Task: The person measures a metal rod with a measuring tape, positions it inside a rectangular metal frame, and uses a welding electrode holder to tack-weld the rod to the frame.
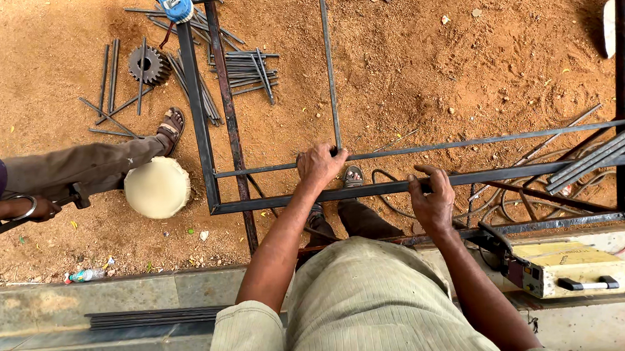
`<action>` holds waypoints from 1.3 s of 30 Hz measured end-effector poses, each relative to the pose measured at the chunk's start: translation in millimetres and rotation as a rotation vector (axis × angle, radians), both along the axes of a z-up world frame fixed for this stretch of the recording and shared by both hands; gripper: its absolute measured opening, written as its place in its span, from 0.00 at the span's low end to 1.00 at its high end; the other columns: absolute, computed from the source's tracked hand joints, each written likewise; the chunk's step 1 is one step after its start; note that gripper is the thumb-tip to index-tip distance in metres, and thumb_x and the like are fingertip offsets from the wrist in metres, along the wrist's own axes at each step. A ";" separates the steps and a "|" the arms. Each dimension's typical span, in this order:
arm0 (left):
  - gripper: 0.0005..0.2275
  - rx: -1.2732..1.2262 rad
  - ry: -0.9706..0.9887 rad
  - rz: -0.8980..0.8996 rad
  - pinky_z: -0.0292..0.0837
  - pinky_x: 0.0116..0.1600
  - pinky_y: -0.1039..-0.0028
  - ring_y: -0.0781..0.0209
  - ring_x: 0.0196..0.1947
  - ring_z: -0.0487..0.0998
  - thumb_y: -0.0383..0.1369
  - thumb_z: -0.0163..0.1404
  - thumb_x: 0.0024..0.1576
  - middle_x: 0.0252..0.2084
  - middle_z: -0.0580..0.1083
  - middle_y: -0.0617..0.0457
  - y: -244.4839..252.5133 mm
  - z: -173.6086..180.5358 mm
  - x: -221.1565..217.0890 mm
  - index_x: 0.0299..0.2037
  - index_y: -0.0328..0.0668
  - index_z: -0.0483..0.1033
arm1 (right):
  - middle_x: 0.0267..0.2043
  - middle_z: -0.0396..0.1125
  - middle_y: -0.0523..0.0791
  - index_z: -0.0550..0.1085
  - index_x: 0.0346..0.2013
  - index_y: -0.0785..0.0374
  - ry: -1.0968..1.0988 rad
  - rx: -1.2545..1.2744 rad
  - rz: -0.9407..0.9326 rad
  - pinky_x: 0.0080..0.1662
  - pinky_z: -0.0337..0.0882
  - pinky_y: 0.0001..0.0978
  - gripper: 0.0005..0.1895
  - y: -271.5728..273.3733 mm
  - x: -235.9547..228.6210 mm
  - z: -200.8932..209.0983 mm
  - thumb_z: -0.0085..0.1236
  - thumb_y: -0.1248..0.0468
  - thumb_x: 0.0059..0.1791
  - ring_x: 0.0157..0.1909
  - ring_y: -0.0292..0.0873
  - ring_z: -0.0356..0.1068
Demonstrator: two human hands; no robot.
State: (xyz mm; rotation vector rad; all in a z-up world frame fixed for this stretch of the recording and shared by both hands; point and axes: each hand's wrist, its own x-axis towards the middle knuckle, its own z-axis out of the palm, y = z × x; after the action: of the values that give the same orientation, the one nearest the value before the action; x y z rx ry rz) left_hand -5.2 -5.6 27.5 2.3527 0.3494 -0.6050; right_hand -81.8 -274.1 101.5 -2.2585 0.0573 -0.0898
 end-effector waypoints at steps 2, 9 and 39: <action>0.19 -0.010 0.068 -0.056 0.74 0.38 0.59 0.56 0.28 0.79 0.55 0.53 0.57 0.26 0.78 0.51 2.6 -2.7 1.9 0.38 0.50 0.83 | 0.45 0.69 0.48 0.75 0.51 0.64 0.007 -0.006 0.000 0.38 0.75 0.32 0.13 -3.2 11.3 -2.7 0.64 0.67 0.52 0.37 0.39 0.74; 0.20 -0.061 0.103 -0.182 0.74 0.40 0.55 0.62 0.23 0.71 0.54 0.50 0.61 0.21 0.69 0.59 11.8 -4.7 3.6 0.41 0.45 0.79 | 0.46 0.71 0.49 0.74 0.52 0.65 0.003 0.015 0.019 0.39 0.78 0.31 0.13 -12.4 43.8 -13.0 0.63 0.67 0.54 0.39 0.39 0.75; 0.40 0.446 -0.633 0.541 0.67 0.62 0.51 0.38 0.61 0.70 0.49 0.65 0.54 0.61 0.68 0.33 237.2 35.4 224.5 0.66 0.31 0.55 | 0.50 0.67 0.50 0.74 0.55 0.67 0.131 0.045 -0.085 0.42 0.80 0.30 0.11 -41.5 75.7 -18.1 0.59 0.68 0.58 0.44 0.43 0.77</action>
State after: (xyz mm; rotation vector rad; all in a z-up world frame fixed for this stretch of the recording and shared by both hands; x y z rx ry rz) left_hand 219.3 231.5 62.8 2.5385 0.8398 0.5152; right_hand -6.1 -315.7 83.4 -2.2149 0.2229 0.0139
